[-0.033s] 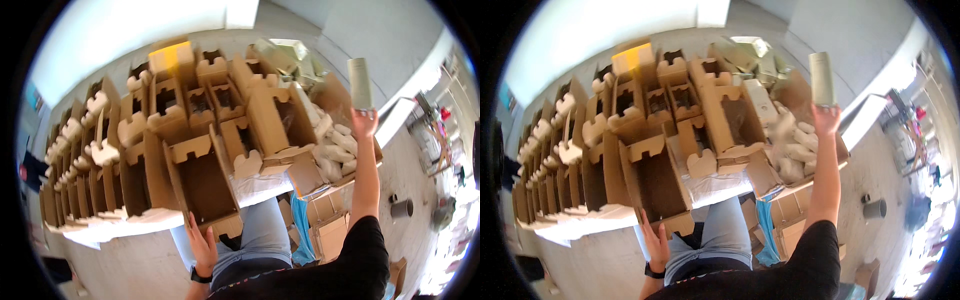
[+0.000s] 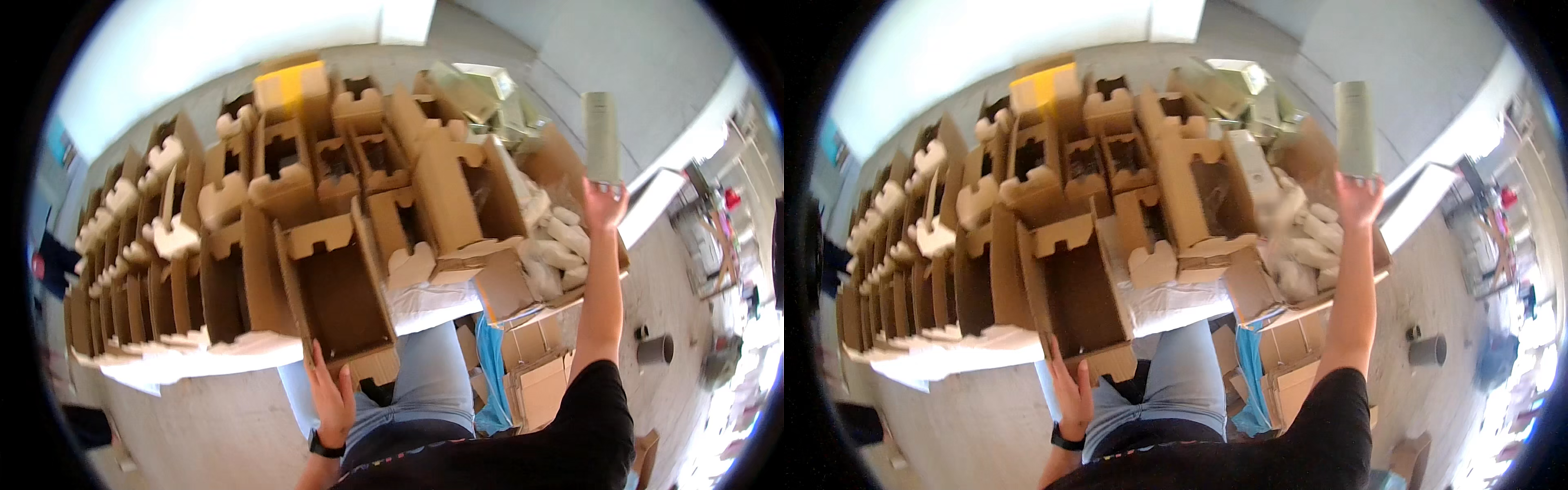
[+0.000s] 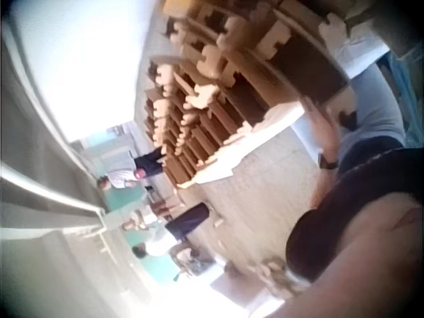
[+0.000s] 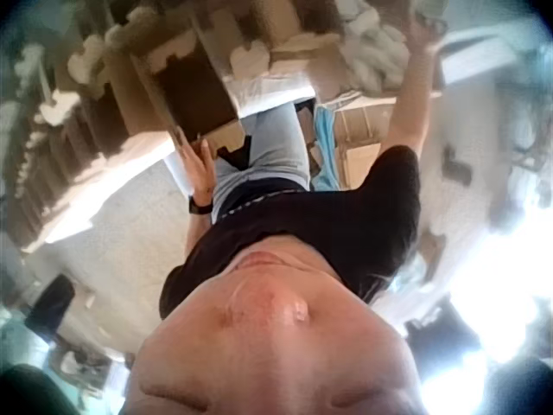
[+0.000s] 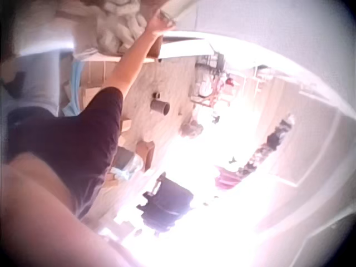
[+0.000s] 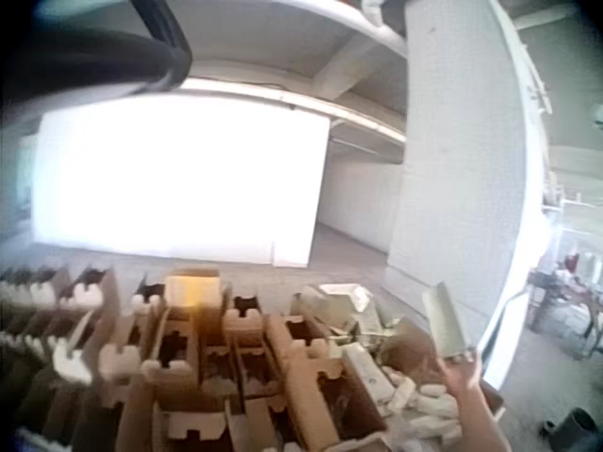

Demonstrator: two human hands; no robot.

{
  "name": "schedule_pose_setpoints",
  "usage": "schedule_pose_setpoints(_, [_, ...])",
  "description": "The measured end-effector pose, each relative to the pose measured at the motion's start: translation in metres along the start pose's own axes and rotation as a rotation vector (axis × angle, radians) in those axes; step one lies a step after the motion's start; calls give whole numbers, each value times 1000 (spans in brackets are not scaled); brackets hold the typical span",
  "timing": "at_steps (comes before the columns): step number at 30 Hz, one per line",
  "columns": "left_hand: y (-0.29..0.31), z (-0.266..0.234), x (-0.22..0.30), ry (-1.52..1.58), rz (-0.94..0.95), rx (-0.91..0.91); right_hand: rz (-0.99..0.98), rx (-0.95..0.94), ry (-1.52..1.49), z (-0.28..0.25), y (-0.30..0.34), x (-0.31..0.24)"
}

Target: The person places a silver rectangular box into a brown cardboard carton and then inserts a white protective sleeve into the same carton by hand.

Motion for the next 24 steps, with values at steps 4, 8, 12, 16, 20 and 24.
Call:
schedule_pose_setpoints(4, [8,-5,-2,-66,0,-40,-33,-122,276,65,89,17])
schedule_pose_setpoints(8, [6,-7,3,1,30,-24,-272,-146,535,92,173,12])
schedule_pose_setpoints(12, [4,-6,4,-1,51,-35,-688,-783,1110,180,302,52])
schedule_pose_setpoints(16, [1,-8,4,19,52,-25,-664,-1129,1158,199,369,100])
schedule_pose_setpoints(20, [1,-9,5,56,54,-17,-843,-1305,1353,208,422,143])
schedule_pose_setpoints(24, [1,-9,5,114,55,-7,-848,-1246,1446,188,440,189])
Point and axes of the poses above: each hand's wrist, its own y-axis away from the middle knuckle, its own z-axis out of the palm, x = y × z, the point moved 8 cm from there along -y, towards the middle knuckle, and after that the axes turned 15 degrees about x, right-handed, at the moved point
